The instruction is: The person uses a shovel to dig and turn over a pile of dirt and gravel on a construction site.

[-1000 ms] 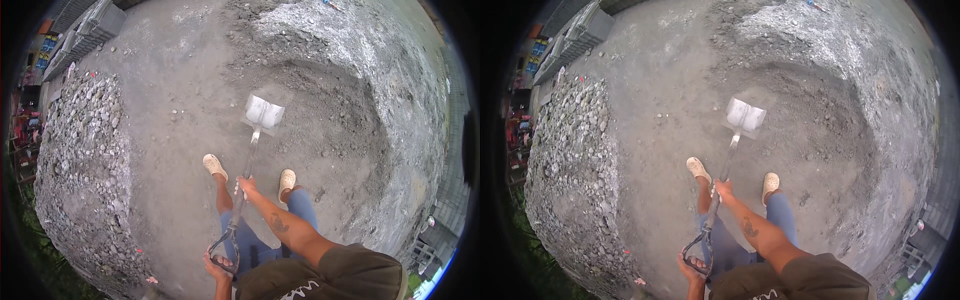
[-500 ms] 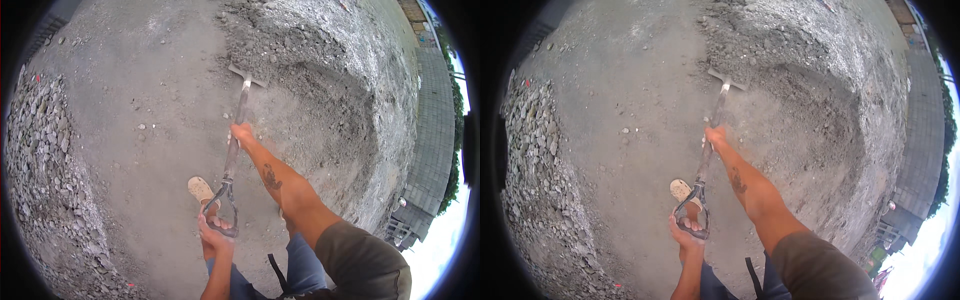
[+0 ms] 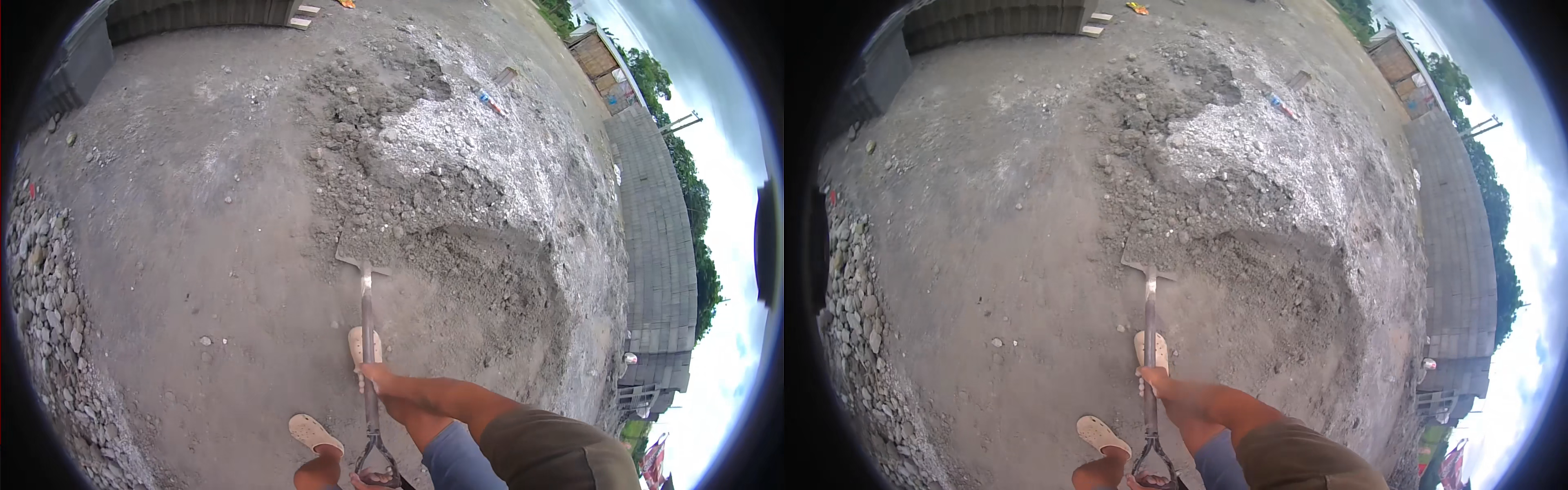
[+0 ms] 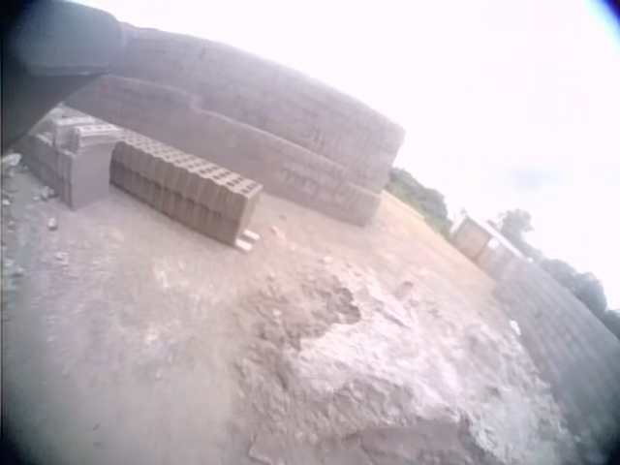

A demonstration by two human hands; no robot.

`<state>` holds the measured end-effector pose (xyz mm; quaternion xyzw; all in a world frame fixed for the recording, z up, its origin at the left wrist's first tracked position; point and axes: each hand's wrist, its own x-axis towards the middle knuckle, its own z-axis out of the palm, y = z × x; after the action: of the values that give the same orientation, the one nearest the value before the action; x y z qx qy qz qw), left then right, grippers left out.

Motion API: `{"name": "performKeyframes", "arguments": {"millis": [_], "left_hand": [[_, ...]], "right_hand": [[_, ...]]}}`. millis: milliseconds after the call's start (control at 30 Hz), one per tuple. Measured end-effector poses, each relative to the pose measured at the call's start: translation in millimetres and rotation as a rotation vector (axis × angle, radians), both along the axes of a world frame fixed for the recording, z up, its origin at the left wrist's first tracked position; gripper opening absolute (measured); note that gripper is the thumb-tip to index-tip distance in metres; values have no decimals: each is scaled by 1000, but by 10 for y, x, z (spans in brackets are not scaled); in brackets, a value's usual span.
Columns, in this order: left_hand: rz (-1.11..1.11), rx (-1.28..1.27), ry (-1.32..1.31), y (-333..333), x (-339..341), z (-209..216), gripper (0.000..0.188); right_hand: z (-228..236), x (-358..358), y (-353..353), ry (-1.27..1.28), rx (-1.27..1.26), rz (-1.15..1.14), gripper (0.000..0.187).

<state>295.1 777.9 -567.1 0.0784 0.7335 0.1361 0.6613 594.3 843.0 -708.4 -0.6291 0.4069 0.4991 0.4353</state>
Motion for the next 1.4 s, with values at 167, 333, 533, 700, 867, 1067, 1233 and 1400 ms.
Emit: {"name": "performKeyframes", "arguments": {"millis": [167, 333, 533, 700, 867, 1067, 1233, 1400], "left_hand": [[-61, -22, 97, 494, 249, 21, 51], [-88, 9, 132, 756, 260, -91, 48], [-121, -8, 176, 942, 281, -41, 45], [-140, -17, 249, 1086, 287, 44, 43], [-474, 9, 319, 1277, 498, 104, 41], [115, 11, 365, 1546, 360, -733, 54], [-69, 223, 510, 2450, -11, -1479, 45], [-152, 322, 418, 2862, -642, -1158, 44]], "right_hand": [[-18, 223, 330, 34, 108, -41, 12], [121, 270, 458, 16, 143, -85, 22], [-333, 649, 182, 3, -34, 420, 36], [544, 778, 679, 35, -9, 249, 30], [-140, 916, 668, 95, 32, 128, 30], [-1151, 1418, 671, 45, 170, -187, 42], [-1547, 1213, 1264, 17, 314, -260, 17], [-1051, 826, 1486, 42, 319, -362, 14]]}}
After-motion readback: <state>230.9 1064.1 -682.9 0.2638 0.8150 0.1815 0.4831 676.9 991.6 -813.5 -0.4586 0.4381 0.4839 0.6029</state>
